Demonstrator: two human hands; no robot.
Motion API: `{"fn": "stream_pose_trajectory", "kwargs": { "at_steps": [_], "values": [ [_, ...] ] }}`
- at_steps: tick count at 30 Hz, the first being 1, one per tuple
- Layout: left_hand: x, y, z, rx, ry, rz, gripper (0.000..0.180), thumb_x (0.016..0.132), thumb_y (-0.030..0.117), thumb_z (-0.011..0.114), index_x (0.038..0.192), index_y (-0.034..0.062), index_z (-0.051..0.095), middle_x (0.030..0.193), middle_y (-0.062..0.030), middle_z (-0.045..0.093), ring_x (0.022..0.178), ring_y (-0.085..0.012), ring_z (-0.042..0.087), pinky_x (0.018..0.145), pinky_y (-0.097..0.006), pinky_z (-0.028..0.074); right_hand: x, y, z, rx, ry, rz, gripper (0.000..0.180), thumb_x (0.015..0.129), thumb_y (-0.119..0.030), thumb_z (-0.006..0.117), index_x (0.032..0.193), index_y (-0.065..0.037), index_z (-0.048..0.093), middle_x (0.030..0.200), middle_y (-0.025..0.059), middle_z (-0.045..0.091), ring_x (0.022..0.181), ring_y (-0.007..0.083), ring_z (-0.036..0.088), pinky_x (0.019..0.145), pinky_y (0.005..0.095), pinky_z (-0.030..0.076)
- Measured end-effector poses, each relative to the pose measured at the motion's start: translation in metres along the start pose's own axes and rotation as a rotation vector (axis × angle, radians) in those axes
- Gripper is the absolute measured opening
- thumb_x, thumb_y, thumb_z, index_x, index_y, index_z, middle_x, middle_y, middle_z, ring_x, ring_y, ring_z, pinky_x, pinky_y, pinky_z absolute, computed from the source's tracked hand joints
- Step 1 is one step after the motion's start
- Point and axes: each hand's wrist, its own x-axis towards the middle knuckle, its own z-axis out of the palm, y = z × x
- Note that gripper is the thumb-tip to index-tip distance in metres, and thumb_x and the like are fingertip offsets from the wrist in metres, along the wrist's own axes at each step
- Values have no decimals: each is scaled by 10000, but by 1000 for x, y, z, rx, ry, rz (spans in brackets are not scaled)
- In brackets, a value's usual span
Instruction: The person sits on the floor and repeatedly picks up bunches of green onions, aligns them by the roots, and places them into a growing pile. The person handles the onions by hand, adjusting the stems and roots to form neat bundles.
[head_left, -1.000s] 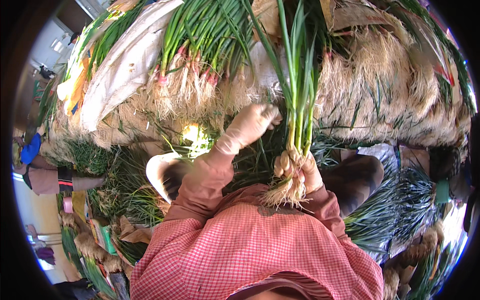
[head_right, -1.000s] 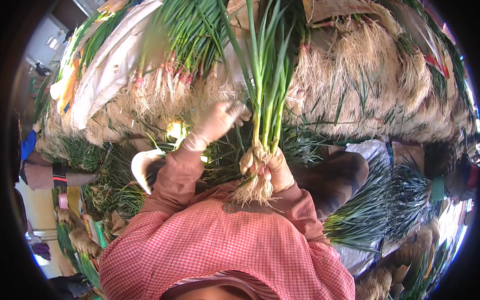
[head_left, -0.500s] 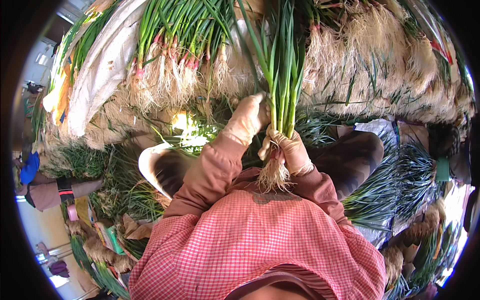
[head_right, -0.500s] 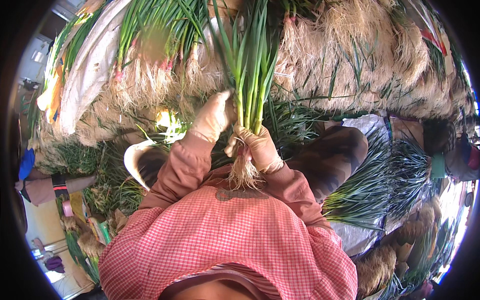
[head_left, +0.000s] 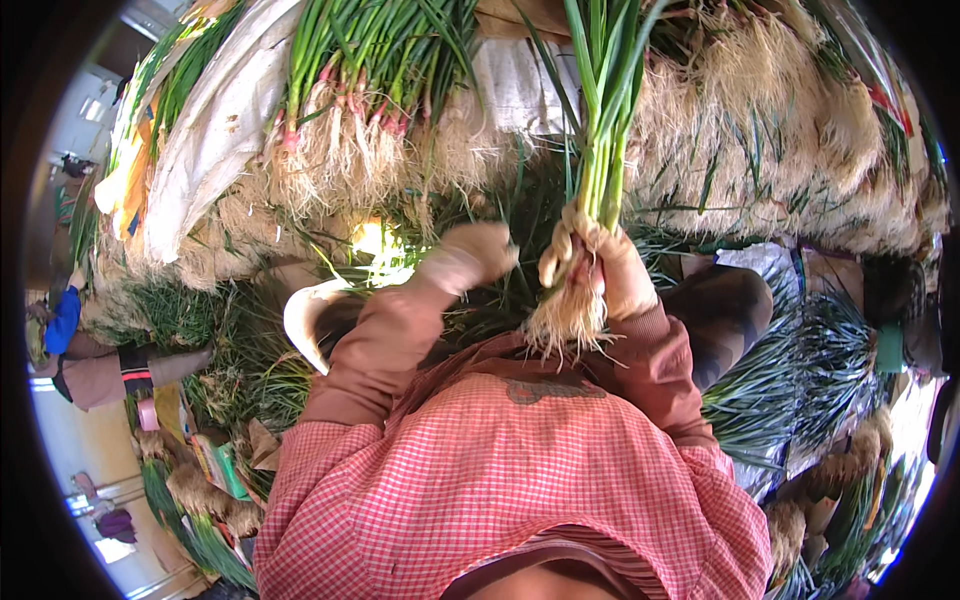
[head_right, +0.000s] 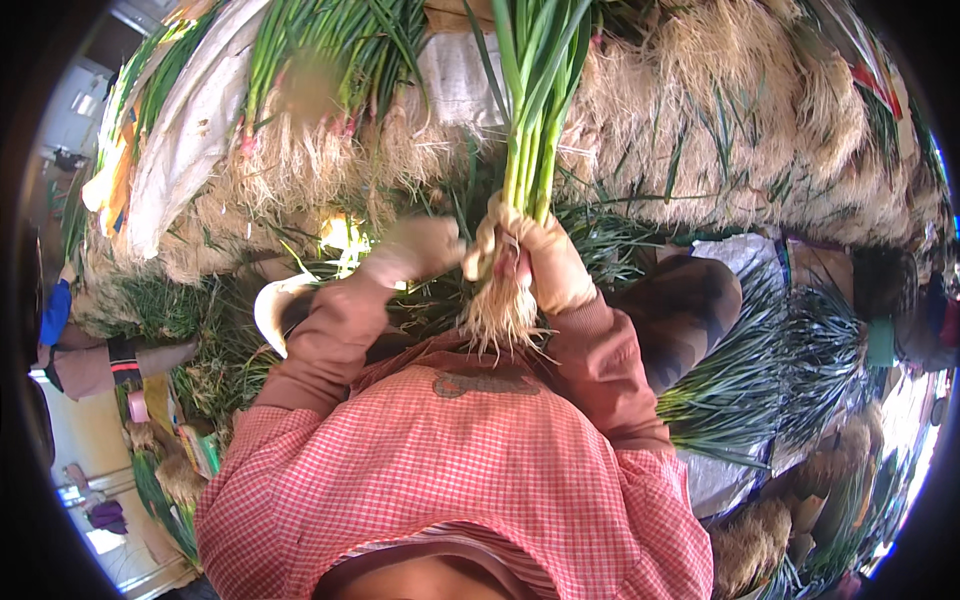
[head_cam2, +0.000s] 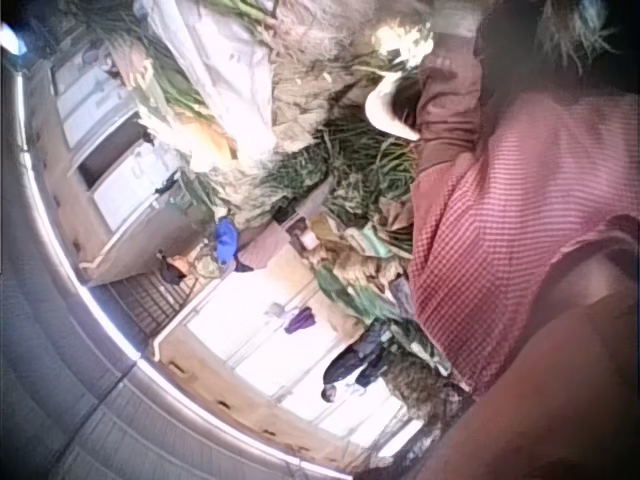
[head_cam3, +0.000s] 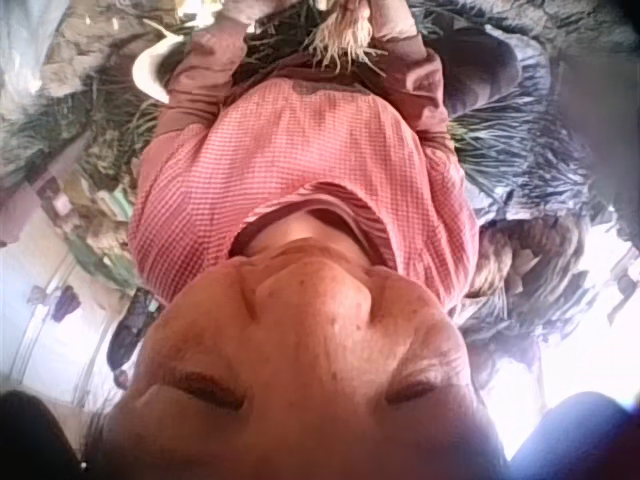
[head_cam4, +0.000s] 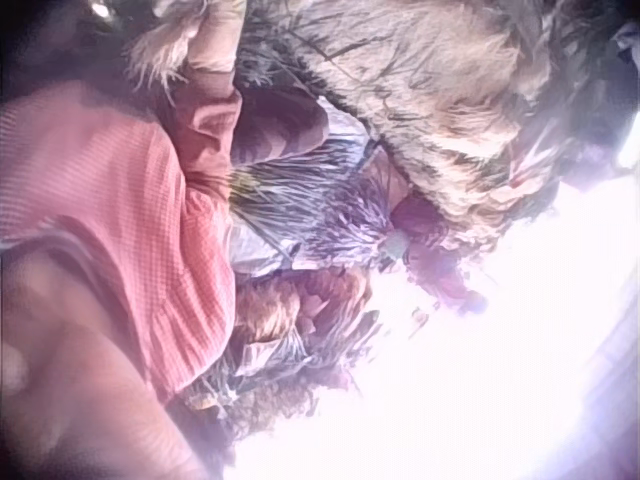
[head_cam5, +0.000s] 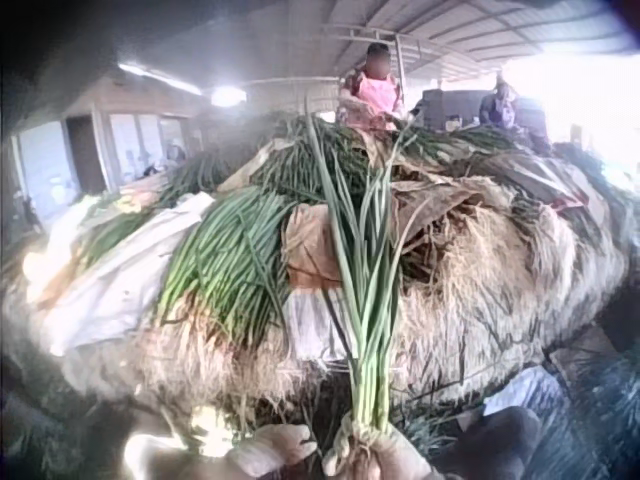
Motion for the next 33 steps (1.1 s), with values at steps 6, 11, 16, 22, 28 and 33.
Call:
{"fn": "stream_pose_trajectory", "kwargs": {
  "at_steps": [6, 11, 16, 22, 28, 33],
  "values": [
    [-47, 32, 6, -945, 205, 261, 381, 858, 325, 678, 1022, 13, 532, 890, -60, 632, 802, -125, 593, 738, -274, 485, 15, 9, -17, 5, 144, 14, 160, 944, -202, 525, 1004, -54, 541, 809, 90, 618, 705, 253, 655, 583, 305, 520],
    [-42, 31, 40, -813, 482, 239, 227, 840, 107, 651, 1025, 15, 556, 906, -65, 652, 807, -149, 627, 720, -300, 495, 14, 6, -12, -238, 180, 66, 188, 929, -192, 553, 1055, -53, 541, 885, 81, 629, 768, 202, 645, 644, 296, 535],
    [-35, 20, 14, -217, 702, 297, 168, 921, 245, 534, 911, 84, 582, 689, -87, 628, 584, -241, 606, 523, -355, 468, 8, 0, -11, -236, 184, 100, 165, 934, -173, 543, 952, -12, 569, 812, 135, 659, 643, 222, 654, 556, 327, 554],
    [-1, 27, -16, -49, 1005, 31, 225, 870, 277, 531, 804, 79, 615, 686, -160, 639, 625, -353, 632, 531, -460, 486, -13, 1, 10, -240, 13, 129, 247, 903, -299, 600, 857, -68, 528, 545, -1, 422, 420, 98, 396, 404, 246, 352],
    [23, -25, -64, 58, 785, -98, 453, 860, 467, 555, 988, 35, 604, 943, -186, 640, 883, -297, 636, 829, -431, 490, 2, -17, -4, -290, 65, 7, 243, 890, -296, 617, 890, -57, 574, 624, 63, 595, 489, 144, 537, 469, 245, 434],
    [11, -18, -153, -234, 605, -407, 320, 880, 290, 588, 1051, 20, 569, 854, -127, 640, 752, -209, 621, 656, -364, 495, 27, 7, -26, 54, 299, -56, 233, 934, -225, 547, 1032, -16, 576, 863, 118, 645, 714, 234, 642, 684, 394, 559]
  ]
}}
